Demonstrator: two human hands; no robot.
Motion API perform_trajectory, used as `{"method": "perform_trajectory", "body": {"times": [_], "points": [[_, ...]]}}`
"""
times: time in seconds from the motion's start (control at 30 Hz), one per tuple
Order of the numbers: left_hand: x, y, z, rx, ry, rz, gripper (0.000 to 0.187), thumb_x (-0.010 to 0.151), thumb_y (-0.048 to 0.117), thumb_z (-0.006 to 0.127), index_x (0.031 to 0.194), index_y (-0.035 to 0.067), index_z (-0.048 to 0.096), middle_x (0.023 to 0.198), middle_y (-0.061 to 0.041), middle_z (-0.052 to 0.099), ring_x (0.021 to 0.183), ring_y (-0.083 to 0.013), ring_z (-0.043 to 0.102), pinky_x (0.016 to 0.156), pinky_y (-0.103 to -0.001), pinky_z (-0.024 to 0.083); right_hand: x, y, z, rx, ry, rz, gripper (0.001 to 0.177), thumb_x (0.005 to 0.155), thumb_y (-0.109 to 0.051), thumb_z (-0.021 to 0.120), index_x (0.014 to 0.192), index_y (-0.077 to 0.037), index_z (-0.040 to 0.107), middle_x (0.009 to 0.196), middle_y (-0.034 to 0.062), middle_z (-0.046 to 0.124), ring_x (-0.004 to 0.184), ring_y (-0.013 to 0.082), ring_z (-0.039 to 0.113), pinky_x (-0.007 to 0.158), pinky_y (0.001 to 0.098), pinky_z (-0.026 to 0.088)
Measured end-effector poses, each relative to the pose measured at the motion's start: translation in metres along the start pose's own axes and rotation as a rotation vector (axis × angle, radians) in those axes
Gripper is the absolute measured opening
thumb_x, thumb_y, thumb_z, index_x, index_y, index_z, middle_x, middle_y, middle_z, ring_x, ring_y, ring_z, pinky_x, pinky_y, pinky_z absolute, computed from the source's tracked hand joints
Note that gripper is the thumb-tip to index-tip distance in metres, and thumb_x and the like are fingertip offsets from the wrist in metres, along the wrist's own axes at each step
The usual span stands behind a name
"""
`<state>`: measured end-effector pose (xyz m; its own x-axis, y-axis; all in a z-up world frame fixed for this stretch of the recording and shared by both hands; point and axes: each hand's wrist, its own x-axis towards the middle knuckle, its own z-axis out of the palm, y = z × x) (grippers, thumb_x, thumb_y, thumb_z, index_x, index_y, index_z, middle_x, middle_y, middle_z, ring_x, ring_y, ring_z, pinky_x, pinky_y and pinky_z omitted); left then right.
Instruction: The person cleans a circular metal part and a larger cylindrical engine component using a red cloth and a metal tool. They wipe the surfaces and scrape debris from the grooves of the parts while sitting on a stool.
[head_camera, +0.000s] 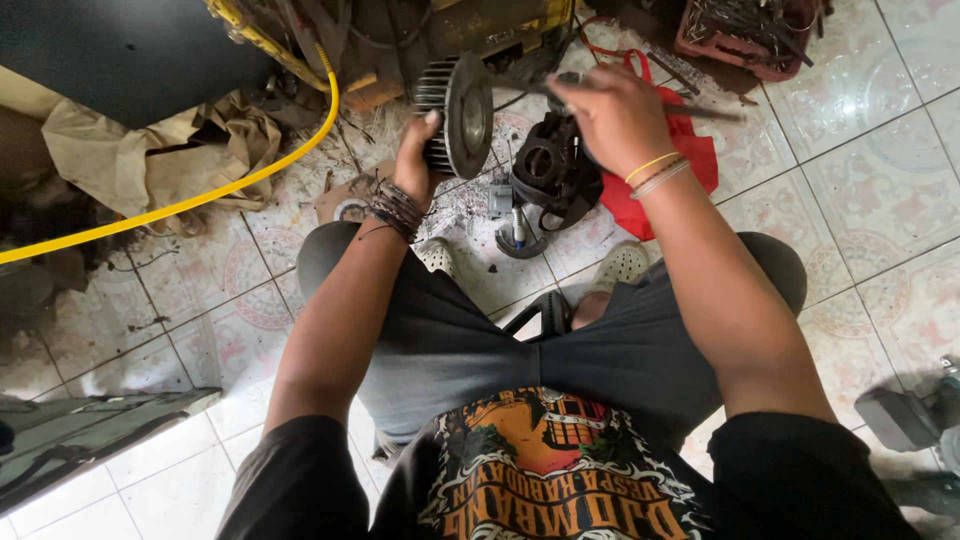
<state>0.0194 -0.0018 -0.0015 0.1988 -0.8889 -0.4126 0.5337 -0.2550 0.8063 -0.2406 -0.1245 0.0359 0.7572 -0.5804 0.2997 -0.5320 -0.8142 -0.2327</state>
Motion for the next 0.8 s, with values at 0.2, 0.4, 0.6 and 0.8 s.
{"method": "perform_trajectory", "body": {"times": [0.2, 0.4, 0.6, 0.8], "points": [[0.004, -0.011, 0.002, -0.029, -0.058, 0.065, 0.074, 0.08, 0.046, 0.067, 0.144, 0.014, 0.045, 0.124, -0.013, 0.068, 0.106, -0.0331, 0.072, 0.075, -0.056, 0.066, -0.008, -0.018, -0.042, 0.254, 0.094, 0.081, 0.039, 0.103, -0.008, 0.065, 0.142, -0.01, 0.067, 0.132, 0.0156, 0.072, 0.108, 0.0303, 0.07, 0.086, 0.0428, 0.056], [0.001, -0.009, 0.005, 0.061, -0.068, 0.177, 0.078, 0.074, 0.05, 0.072, 0.136, 0.008, 0.052, 0.118, -0.013, 0.068, 0.101, -0.0312, 0.07, 0.078, -0.049, 0.065, -0.018, 0.021, -0.039, 0.071, -0.014, 0.133, 0.032, 0.099, -0.002, 0.071, 0.129, -0.008, 0.078, 0.096, 0.0186, 0.078, 0.077, 0.0352, 0.069, 0.08, 0.0522, 0.055], [-0.002, -0.02, 0.012, 0.675, -0.032, 0.226, 0.115, 0.07, 0.07, 0.07, 0.153, 0.003, 0.028, 0.141, -0.02, 0.06, 0.122, -0.035, 0.066, 0.101, -0.048, 0.06, -0.037, 0.053, -0.073, 0.02, 0.201, 0.218, 0.036, 0.093, -0.015, 0.079, 0.127, -0.001, 0.078, 0.107, 0.0218, 0.078, 0.093, 0.0438, 0.071, 0.075, 0.0484, 0.053], [0.021, -0.035, 0.062, 1.183, -0.164, 0.12, 0.111, 0.069, 0.058, 0.081, 0.155, 0.009, 0.031, 0.157, -0.023, 0.042, 0.143, -0.0423, 0.042, 0.111, -0.059, 0.043, -0.045, 0.071, -0.077, 0.019, 0.221, 0.298, 0.024, 0.097, -0.023, 0.079, 0.113, -0.005, 0.076, 0.098, 0.0209, 0.076, 0.086, 0.0491, 0.067, 0.067, 0.0534, 0.048]]}}
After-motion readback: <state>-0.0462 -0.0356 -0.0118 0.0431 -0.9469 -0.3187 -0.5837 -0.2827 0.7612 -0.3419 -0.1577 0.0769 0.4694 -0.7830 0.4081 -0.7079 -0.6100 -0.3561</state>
